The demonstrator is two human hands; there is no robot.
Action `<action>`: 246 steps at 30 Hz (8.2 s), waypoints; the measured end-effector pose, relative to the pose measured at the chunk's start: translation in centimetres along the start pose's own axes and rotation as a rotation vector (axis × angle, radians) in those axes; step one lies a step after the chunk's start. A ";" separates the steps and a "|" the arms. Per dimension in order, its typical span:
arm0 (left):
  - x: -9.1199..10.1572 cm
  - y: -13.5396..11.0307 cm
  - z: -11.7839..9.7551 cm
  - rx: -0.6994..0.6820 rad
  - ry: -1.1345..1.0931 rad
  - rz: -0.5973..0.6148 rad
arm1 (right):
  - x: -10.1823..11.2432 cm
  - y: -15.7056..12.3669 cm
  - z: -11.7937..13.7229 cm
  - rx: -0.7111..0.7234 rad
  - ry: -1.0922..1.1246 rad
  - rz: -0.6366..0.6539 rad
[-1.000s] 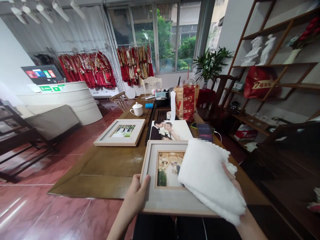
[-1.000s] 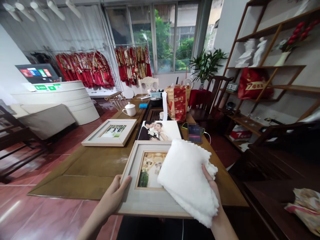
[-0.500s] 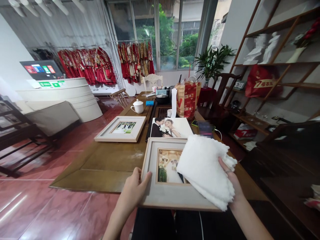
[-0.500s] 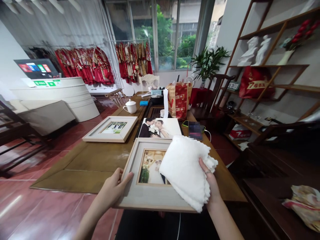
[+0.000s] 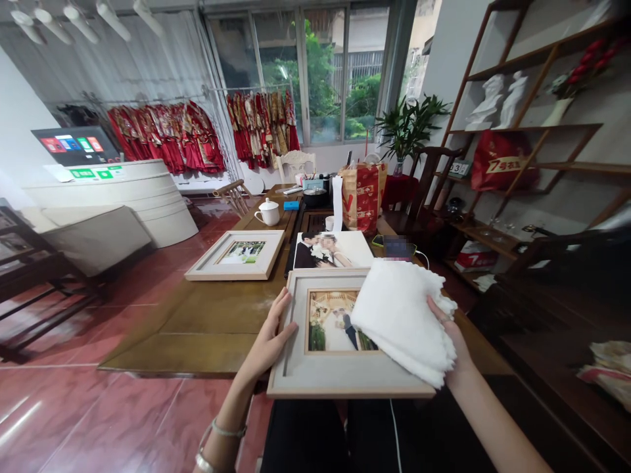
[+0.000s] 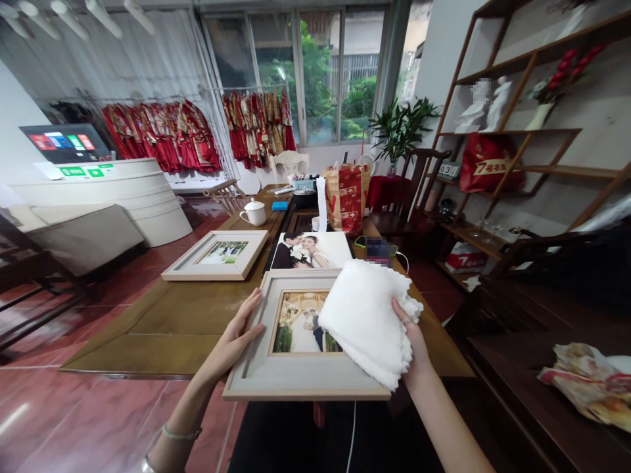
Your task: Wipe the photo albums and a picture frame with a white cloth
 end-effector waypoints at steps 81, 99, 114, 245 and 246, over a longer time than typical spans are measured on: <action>-0.1 -1.3 -0.7 -0.182 0.074 0.174 | -5.4 -12.2 -0.6 0.900 -2.002 0.825; -0.4 -1.1 -0.6 -0.125 0.087 0.103 | -11.8 -10.4 -7.4 0.973 -1.884 0.793; -0.3 -1.0 -0.7 -0.111 0.106 0.113 | -9.9 -10.8 -3.6 0.847 -1.920 0.713; -0.3 -1.1 -1.1 -0.263 0.161 0.224 | -9.9 -0.6 -0.2 0.899 -2.038 0.488; -0.3 -1.1 -1.0 -0.259 0.160 0.222 | -9.8 -1.5 -0.5 0.867 -2.033 0.556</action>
Point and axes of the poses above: each hand's wrist, its own y-axis towards the middle knuckle, its own x-axis out of the back of the hand, z = x × y, the point moved 4 cm from there along y, towards the middle knuckle, and after that the axes turned 4 degrees about -y, right-handed, at the moved point
